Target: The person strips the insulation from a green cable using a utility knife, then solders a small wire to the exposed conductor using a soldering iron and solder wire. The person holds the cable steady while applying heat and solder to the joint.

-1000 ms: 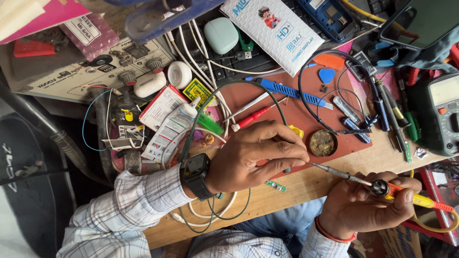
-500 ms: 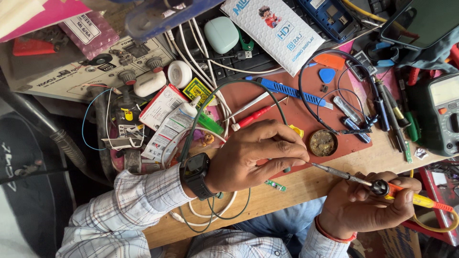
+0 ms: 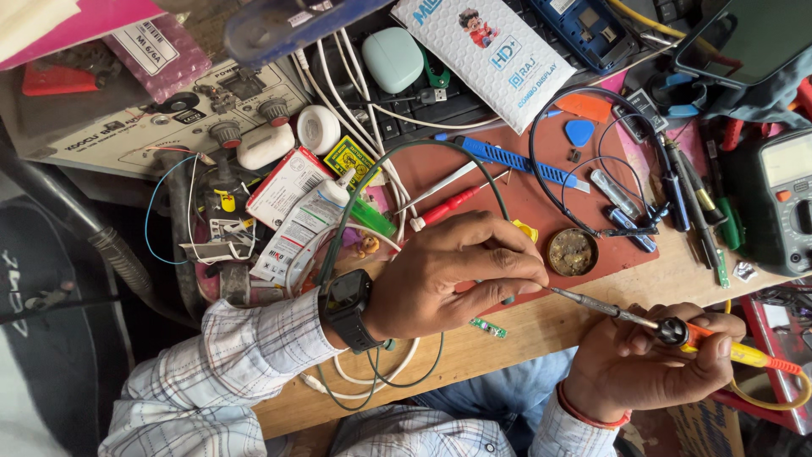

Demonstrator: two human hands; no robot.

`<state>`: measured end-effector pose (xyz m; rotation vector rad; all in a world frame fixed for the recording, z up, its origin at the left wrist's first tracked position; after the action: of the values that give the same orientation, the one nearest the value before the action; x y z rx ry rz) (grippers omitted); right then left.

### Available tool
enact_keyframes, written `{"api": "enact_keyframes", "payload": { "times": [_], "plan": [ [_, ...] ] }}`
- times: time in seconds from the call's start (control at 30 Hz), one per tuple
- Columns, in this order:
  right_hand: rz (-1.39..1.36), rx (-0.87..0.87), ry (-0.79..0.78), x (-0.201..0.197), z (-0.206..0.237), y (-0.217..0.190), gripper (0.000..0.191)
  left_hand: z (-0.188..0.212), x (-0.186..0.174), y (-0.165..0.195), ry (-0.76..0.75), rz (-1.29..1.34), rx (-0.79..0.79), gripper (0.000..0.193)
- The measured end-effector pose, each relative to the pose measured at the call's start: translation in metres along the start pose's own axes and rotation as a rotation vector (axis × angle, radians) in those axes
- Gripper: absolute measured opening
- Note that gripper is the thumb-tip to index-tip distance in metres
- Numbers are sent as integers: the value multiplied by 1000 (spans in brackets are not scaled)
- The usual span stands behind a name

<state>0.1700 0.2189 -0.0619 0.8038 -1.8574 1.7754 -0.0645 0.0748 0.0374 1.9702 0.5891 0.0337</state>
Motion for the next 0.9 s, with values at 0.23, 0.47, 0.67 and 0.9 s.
{"api": "enact_keyframes", "payload": {
  "times": [0.23,0.47,0.67,0.9],
  "plan": [
    [4,-8,14,1,0,-1,33,0,-1,1,7,-6,5,18],
    [-18,-2,-5,1,-1,0,33,0,0,0,7,-10,0,18],
    [-21,11,-3,-2,-1,0,32,0,-1,1,1,-1,6,19],
    [-29,4,2,-2,-1,1,30,0,-1,1,1,-7,9,20]
  ]
}}
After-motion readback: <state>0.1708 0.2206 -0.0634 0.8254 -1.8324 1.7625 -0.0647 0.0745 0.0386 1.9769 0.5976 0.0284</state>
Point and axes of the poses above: each hand's wrist, its own z-axis away from the middle knuckle, its own x-axis out of the palm, y = z × x, the point moved 9 cm from there along -z, towards the middle knuckle, and after that the axes turned 1 degree about y, right-handed, at the moved point
